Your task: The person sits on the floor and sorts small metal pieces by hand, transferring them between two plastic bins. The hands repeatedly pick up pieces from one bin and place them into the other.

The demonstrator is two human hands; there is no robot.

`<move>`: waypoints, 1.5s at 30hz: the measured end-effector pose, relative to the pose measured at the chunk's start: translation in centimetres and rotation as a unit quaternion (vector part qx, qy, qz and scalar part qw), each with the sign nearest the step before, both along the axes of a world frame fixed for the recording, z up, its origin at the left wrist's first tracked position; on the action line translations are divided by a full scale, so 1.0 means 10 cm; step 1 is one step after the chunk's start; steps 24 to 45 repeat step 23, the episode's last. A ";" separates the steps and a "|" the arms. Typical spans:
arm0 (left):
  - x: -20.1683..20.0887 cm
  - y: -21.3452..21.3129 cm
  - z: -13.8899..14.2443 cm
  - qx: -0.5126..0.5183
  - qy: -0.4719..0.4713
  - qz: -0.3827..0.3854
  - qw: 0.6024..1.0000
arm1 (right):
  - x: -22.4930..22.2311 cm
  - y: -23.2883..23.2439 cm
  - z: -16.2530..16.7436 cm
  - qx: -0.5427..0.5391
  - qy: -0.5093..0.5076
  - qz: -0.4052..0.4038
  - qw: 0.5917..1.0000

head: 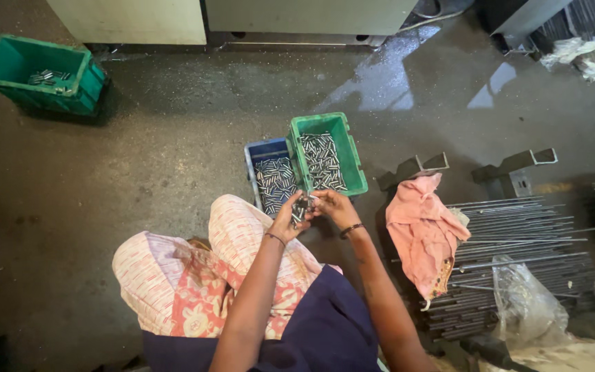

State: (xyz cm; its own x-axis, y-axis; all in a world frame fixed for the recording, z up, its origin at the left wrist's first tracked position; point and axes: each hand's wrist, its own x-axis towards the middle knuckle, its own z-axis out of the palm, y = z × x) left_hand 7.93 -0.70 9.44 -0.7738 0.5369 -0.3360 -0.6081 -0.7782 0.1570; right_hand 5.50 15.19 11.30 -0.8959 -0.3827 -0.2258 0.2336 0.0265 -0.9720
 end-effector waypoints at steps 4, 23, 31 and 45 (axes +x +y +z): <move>-0.02 0.01 -0.06 -0.008 -0.009 -0.008 1.000 | -0.04 0.06 0.05 0.043 0.027 0.039 0.998; -0.04 0.04 -0.21 -0.097 -0.002 0.003 0.995 | 0.01 0.08 -0.10 -0.110 -0.064 -0.036 0.991; -0.04 0.04 -0.21 -0.097 -0.002 0.003 0.995 | 0.01 0.08 -0.10 -0.110 -0.064 -0.036 0.991; -0.04 0.04 -0.21 -0.097 -0.002 0.003 0.995 | 0.01 0.08 -0.10 -0.110 -0.064 -0.036 0.991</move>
